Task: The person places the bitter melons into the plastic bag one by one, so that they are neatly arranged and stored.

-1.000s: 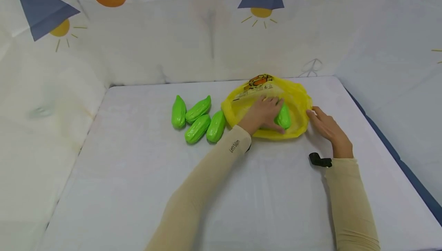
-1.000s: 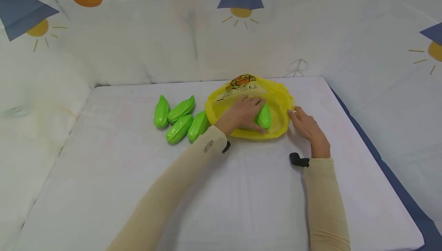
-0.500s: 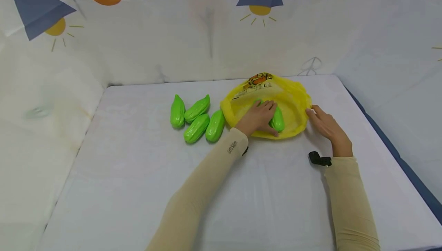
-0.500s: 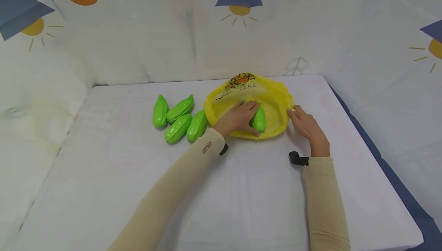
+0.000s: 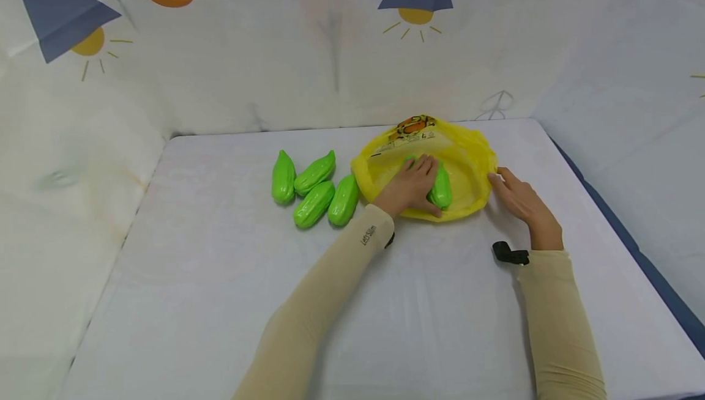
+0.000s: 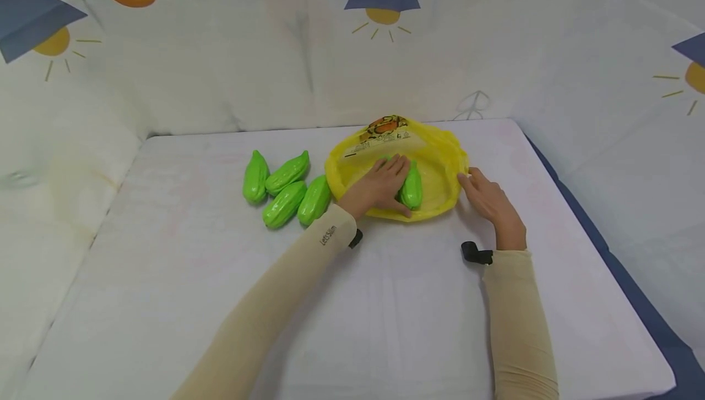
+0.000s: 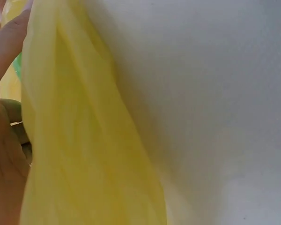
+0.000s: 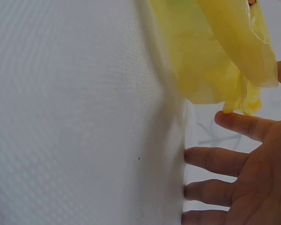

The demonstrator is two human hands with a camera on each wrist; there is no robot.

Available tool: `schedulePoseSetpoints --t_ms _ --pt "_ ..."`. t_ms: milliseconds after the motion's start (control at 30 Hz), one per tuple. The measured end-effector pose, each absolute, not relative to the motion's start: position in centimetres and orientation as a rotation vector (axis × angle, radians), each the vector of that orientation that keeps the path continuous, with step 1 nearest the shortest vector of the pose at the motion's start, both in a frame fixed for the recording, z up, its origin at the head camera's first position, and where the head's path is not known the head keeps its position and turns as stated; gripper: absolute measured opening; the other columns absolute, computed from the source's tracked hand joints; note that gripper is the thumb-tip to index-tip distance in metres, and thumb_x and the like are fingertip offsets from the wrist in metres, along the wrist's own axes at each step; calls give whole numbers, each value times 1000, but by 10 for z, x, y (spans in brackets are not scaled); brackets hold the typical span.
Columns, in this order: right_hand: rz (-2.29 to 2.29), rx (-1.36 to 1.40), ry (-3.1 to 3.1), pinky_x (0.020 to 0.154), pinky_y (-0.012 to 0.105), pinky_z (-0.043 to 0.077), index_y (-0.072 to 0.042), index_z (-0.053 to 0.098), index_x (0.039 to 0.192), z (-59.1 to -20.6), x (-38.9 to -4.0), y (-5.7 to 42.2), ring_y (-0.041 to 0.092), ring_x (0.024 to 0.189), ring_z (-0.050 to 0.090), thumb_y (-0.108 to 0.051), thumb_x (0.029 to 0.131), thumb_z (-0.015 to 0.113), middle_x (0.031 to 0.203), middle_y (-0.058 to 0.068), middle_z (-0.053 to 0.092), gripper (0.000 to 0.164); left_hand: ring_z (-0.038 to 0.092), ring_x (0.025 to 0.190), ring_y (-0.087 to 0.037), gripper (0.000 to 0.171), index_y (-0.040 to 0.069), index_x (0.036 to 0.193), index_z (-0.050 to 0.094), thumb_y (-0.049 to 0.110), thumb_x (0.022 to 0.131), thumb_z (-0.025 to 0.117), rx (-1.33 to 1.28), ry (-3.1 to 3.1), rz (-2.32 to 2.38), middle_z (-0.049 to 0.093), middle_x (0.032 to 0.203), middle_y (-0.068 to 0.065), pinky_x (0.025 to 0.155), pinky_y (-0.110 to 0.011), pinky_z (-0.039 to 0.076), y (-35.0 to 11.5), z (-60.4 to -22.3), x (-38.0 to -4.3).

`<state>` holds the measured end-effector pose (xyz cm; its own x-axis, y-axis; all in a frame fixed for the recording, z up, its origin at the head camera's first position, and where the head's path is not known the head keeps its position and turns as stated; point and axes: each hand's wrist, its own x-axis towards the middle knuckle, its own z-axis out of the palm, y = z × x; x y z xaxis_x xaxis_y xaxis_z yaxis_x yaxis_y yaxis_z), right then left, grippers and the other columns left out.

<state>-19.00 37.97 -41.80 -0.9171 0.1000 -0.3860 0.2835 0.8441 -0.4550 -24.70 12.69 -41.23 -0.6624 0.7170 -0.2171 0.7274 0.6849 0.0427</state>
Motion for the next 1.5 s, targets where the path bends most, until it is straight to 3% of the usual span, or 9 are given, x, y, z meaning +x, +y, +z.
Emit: schedulePoseSetpoints --t_ms 400,900,1500 --pt "-743 286 2672 109 74 18 -9 4 158 -417 -189 378 56 139 18 -70 95 10 157 33 13 88 2 154 -20 114 9 158 6 76 80 55 1225 2713 -93 9 165 -4 126 -37 4 126 -392 -243" --pt "-718 248 2678 109 74 20 -9 6 157 -417 -189 379 57 138 20 -68 97 10 156 34 15 85 8 153 -19 111 8 158 7 77 83 50 1409 2748 -223 14 165 -3 126 -36 8 128 -366 -212" --pt "-729 263 2686 109 74 19 -9 5 158 -419 -188 379 57 139 20 -69 96 10 156 34 15 86 8 153 -20 107 9 158 9 77 85 45 1426 2785 -136 16 165 -3 126 -36 9 105 -373 -195"
